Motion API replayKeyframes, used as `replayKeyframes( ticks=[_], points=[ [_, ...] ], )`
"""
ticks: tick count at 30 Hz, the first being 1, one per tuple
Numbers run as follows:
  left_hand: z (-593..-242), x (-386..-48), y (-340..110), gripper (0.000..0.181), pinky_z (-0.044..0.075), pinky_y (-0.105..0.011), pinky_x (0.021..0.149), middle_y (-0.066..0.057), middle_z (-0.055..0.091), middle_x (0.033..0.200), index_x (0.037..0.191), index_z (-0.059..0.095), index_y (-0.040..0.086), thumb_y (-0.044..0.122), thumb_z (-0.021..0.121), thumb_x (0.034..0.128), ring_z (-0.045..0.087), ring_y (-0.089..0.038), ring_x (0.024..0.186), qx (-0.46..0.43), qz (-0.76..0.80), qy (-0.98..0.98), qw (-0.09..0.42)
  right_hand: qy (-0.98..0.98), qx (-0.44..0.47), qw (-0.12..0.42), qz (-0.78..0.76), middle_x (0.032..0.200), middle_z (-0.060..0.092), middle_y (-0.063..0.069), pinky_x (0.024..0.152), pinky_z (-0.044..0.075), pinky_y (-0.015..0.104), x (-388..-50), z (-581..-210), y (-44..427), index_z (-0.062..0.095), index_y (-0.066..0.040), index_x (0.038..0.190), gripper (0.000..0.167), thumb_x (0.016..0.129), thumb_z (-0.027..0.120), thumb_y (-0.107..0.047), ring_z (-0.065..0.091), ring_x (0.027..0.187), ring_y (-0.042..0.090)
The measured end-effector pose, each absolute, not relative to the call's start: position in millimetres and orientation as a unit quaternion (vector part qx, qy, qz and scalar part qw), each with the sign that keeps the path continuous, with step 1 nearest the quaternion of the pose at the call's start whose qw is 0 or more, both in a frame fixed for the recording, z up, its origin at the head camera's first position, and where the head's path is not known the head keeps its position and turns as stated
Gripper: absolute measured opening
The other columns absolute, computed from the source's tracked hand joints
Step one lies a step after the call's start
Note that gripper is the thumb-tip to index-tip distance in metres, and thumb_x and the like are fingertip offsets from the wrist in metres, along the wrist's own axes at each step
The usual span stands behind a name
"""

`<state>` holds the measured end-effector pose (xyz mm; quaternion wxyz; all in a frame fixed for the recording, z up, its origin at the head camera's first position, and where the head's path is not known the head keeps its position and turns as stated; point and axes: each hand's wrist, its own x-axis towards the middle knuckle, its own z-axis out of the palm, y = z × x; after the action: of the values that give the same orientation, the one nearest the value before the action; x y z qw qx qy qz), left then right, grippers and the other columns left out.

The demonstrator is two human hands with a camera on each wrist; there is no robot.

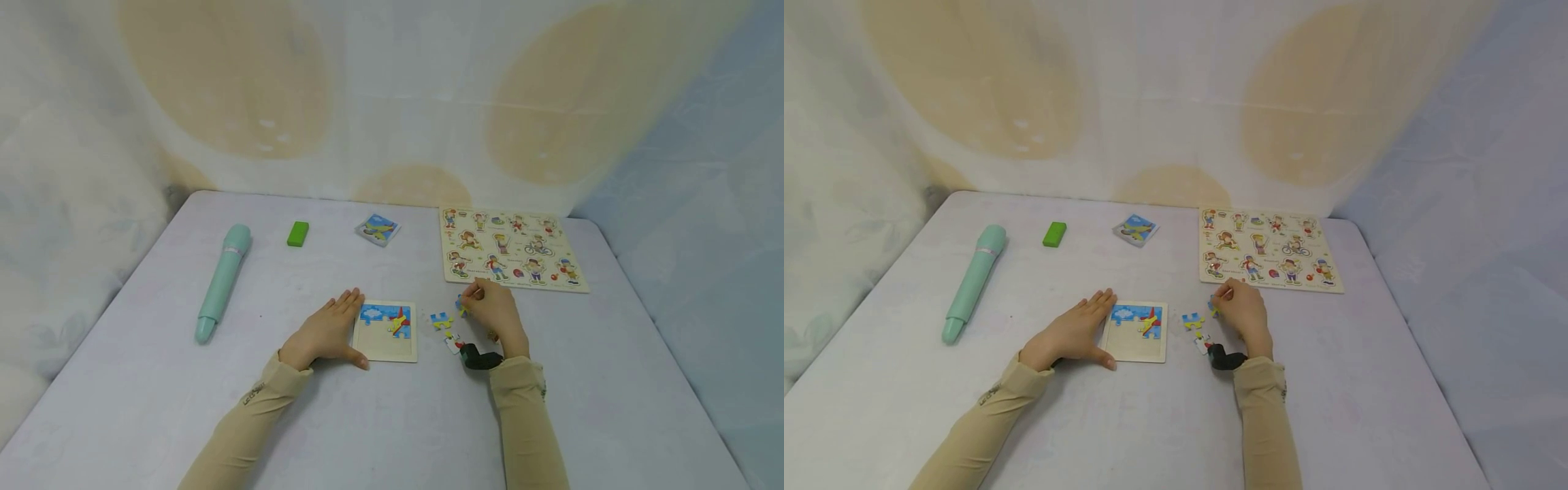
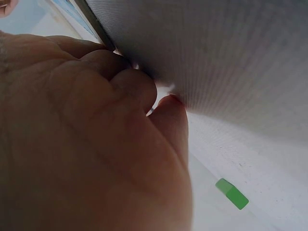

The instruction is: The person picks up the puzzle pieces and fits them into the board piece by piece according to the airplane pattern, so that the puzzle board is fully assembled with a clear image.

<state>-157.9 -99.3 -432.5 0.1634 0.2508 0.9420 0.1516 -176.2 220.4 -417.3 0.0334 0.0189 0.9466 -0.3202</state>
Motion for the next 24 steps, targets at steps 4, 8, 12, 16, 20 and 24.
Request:
replayKeyframes(
  ticks=[4, 8, 12, 16, 20, 24],
  points=[
    [-433, -158, -99, 0.129, 0.017, -0.05, 0.122, -0.018, 0.013, 0.162, 0.153, 0.017, -0.003, 0.06, 0.083, 0.0617, 0.011, -0.033, 0.151, 0.252, 0.15, 0.942, 0.163, 0.92, 0.025, 0.026, -0.39, 0.09, 0.072, 0.014, 0.059, 0.046, 0.024, -177, -416, 215, 0.067, -0.004, 0.093, 0.017, 0.09, 0.069, -0.02, 0.058, 0.067, 0.014],
    [-433, -158, -99, 0.129, 0.017, -0.05, 0.122, -0.018, 0.012, 0.162, 0.153, 0.017, -0.003, 0.06, 0.083, 0.0619, 0.01, -0.033, 0.151, 0.251, 0.15, 0.942, 0.163, 0.886, 0.017, 0.061, -0.459, 0.091, 0.074, 0.013, 0.061, 0.05, 0.025, -177, -415, 204, 0.067, -0.002, 0.096, 0.019, 0.089, 0.071, -0.019, 0.059, 0.067, 0.014],
    [-432, -157, -100, 0.129, 0.017, -0.05, 0.122, -0.018, 0.012, 0.162, 0.153, 0.017, -0.003, 0.06, 0.083, 0.062, 0.01, -0.032, 0.152, 0.251, 0.15, 0.942, 0.164, 0.867, 0.011, 0.098, -0.489, 0.087, 0.073, 0.006, 0.065, 0.05, 0.025, -176, -418, 191, 0.067, -0.002, 0.097, 0.021, 0.088, 0.072, -0.02, 0.06, 0.071, 0.015],
    [-433, -157, -100, 0.129, 0.017, -0.05, 0.122, -0.018, 0.012, 0.162, 0.153, 0.017, -0.003, 0.06, 0.083, 0.0622, 0.01, -0.032, 0.152, 0.252, 0.147, 0.942, 0.165, 0.86, 0.002, 0.114, -0.497, 0.079, 0.069, 0.002, 0.06, 0.044, 0.023, -178, -423, 178, 0.067, -0.004, 0.092, 0.018, 0.087, 0.073, -0.02, 0.054, 0.067, 0.014],
    [-432, -158, -100, 0.129, 0.016, -0.05, 0.123, -0.018, 0.011, 0.162, 0.153, 0.016, -0.002, 0.061, 0.082, 0.0623, 0.009, -0.032, 0.152, 0.253, 0.145, 0.943, 0.164, 0.863, -0.014, 0.112, -0.493, 0.078, 0.068, 0.003, 0.057, 0.041, 0.022, -178, -426, 165, 0.067, -0.004, 0.09, 0.016, 0.086, 0.074, -0.019, 0.05, 0.064, 0.013],
    [-431, -158, -100, 0.13, 0.016, -0.049, 0.123, -0.017, 0.011, 0.162, 0.154, 0.016, -0.002, 0.061, 0.083, 0.0619, 0.009, -0.032, 0.152, 0.252, 0.148, 0.942, 0.168, 0.866, -0.026, 0.12, -0.485, 0.079, 0.069, 0.005, 0.058, 0.041, 0.023, -176, -429, 152, 0.067, -0.005, 0.091, 0.016, 0.086, 0.074, -0.019, 0.05, 0.066, 0.012]
  ],
)
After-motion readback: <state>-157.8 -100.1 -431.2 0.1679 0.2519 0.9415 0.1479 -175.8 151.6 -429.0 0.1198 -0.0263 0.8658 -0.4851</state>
